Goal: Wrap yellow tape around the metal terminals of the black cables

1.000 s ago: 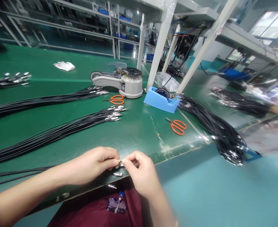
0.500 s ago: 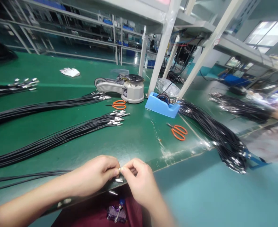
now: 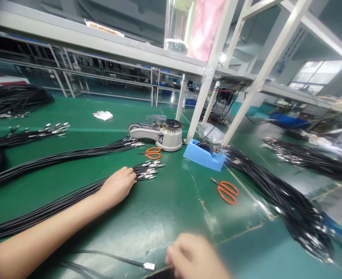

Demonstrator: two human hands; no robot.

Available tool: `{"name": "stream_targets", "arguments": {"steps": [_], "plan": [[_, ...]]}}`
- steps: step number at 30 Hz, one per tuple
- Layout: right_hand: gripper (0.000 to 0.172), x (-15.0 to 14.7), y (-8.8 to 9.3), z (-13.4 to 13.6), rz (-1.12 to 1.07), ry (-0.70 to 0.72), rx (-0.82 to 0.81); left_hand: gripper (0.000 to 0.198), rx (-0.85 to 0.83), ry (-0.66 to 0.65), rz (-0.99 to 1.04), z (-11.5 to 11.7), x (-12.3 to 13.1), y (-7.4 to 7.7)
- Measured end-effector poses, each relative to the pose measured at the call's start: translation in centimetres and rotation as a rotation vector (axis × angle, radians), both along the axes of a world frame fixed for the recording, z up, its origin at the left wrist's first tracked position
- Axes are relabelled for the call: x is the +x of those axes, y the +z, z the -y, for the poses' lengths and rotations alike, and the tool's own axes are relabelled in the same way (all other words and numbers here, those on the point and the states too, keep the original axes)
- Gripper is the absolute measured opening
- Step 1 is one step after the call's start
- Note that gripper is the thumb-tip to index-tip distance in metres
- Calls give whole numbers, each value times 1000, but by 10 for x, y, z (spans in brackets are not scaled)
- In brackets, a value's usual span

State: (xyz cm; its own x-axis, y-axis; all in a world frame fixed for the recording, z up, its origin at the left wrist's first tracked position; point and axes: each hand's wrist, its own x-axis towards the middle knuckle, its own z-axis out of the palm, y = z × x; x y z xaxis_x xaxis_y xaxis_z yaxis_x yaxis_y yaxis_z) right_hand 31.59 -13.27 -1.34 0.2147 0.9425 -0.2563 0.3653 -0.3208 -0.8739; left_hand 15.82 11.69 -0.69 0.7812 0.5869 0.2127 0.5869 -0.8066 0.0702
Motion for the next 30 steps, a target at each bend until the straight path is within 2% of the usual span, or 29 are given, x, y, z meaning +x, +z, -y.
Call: {"name": "stream_targets", "arguments": {"steps": [3, 8, 10, 12, 16, 20, 23, 26, 28, 30], "plan": [[27, 2, 11, -39, -124, -73, 90, 29, 22, 7, 5, 4, -2, 1], [27, 13, 23, -128, -146, -217, 283, 34, 36, 55, 50, 17, -12, 4], [22, 16, 29, -157, -175, -184, 286, 32, 20, 74, 100, 23, -15, 5], [18, 17, 33, -174, -210, -136, 283, 27, -49, 92, 202, 27, -16, 4], [18, 13, 26, -183, -290, -84, 312, 22, -256, 56, 441, 31, -5, 4], [22, 8, 10, -181, -356, -74, 339, 24, -416, 1, 492, 28, 11, 7], [21, 4, 4, -181, -380, -101, 375, 27, -512, 51, 477, 24, 11, 12], [20, -2, 3, -181, -391, -119, 419, 23, -637, 140, 444, 22, 0, 13], [23, -3, 4, -182, -463, -146, 398, 21, -681, 188, 425, 23, -8, 8], [28, 3, 7, -189, -569, -226, 352, 20, -647, 197, 464, 27, -13, 0]]}}
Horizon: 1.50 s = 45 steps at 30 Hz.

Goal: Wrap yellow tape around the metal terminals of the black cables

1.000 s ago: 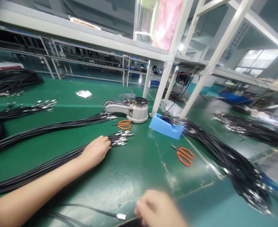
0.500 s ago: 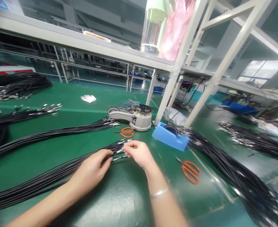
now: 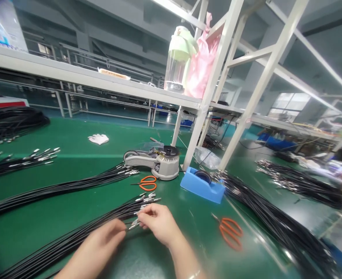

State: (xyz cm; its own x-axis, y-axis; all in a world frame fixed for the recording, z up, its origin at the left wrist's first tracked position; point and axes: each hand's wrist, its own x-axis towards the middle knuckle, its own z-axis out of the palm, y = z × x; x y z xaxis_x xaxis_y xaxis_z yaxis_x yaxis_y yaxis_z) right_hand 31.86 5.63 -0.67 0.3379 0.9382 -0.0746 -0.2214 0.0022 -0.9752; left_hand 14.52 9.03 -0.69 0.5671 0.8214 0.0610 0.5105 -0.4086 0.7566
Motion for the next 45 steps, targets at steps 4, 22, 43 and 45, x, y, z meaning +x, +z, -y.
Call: {"name": "stream_targets", "arguments": {"steps": [4, 22, 43, 45], "plan": [[22, 33, 21, -39, -164, -213, -56, 23, 159, 14, 143, 6, -2, -15], [30, 53, 60, -150, -391, -490, -69, 21, 106, 7, 311, 9, -7, -2], [28, 50, 67, -154, -291, -542, -78, 35, -585, 132, 498, 5, -2, 12], [24, 45, 74, -148, -245, -518, -59, 32, -634, 68, 520, 2, -3, 11]]}}
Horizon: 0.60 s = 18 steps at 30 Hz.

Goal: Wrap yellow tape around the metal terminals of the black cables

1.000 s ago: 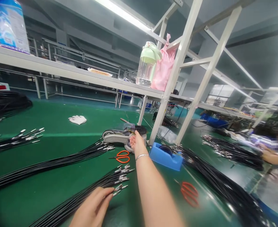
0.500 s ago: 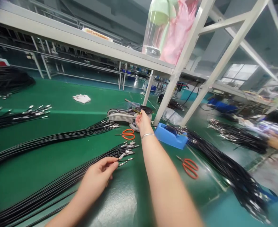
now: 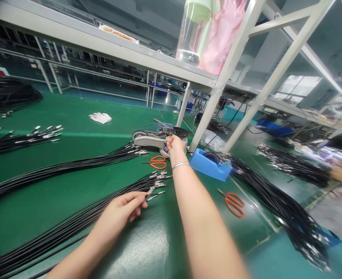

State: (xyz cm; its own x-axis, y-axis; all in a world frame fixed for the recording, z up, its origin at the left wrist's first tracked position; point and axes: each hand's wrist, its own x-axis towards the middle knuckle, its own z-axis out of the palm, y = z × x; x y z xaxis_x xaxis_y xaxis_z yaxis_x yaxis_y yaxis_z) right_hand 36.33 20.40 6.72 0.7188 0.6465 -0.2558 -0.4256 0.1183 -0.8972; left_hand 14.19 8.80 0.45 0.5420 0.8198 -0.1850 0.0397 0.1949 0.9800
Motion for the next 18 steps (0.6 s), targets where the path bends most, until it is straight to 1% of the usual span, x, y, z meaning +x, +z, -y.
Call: {"name": "stream_targets", "arguments": {"steps": [2, 4, 6, 8, 9, 11, 13, 15, 18], "plan": [[16, -9, 6, 17, 58, 67, 26, 32, -50, -52, 24, -3, -2, -1], [11, -22, 6, 48, 120, 176, 58, 32, -116, -85, 41, -4, -3, -1], [12, -36, 0, 92, 179, 287, 79, 32, -165, -107, 56, -4, -3, -1], [16, -50, -13, 140, 233, 356, 81, 31, -169, -132, 65, -2, -2, 2], [19, -57, -21, 163, 310, 380, 81, 30, -150, -151, 58, 0, -2, 4], [21, -71, -37, 203, 383, 374, 38, 26, -77, -184, 19, 5, 0, 8], [21, -84, -51, 230, 412, 344, -24, 22, 37, -194, -48, 12, 3, 13], [21, -94, -61, 245, 418, 303, -51, 17, 197, -182, -118, 20, 6, 15], [18, -103, -69, 253, 394, 245, -8, 13, 524, -153, -182, 32, 9, 12]]}}
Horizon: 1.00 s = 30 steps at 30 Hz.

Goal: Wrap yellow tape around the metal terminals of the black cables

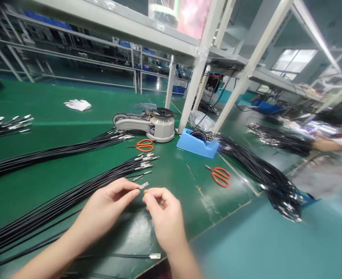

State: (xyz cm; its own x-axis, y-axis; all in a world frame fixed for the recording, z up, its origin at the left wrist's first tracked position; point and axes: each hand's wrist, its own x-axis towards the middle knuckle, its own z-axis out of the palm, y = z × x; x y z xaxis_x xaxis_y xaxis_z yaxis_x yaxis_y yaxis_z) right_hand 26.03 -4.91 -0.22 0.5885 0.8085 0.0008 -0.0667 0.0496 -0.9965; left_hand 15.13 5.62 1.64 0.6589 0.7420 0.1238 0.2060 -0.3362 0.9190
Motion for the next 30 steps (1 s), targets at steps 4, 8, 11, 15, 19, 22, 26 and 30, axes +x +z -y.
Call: {"name": "stream_targets", "arguments": {"steps": [4, 8, 11, 15, 19, 22, 26, 30], "plan": [[17, -6, -3, 3, -40, -39, 59, 16, 358, -26, 17, 11, 1, -9], [18, -10, -5, 3, -51, -52, 79, 16, 505, -18, 24, 14, 1, -16], [18, -11, -6, 3, -61, -68, 84, 15, 547, -18, 31, 14, 1, -18], [17, -12, -4, 1, -58, -89, 67, 15, 551, -17, 31, 13, 1, -20], [17, -13, -2, 1, -63, -87, 72, 13, 552, -5, 58, 13, 2, -23], [17, -13, 1, 0, -74, -82, 65, 13, 538, 28, 83, 14, 1, -24], [18, -12, 5, -1, -97, -93, 40, 11, 546, 24, 106, 15, -1, -23], [20, -11, 6, -1, -106, -102, 24, 16, 606, -44, 139, 13, -2, -21]]}}
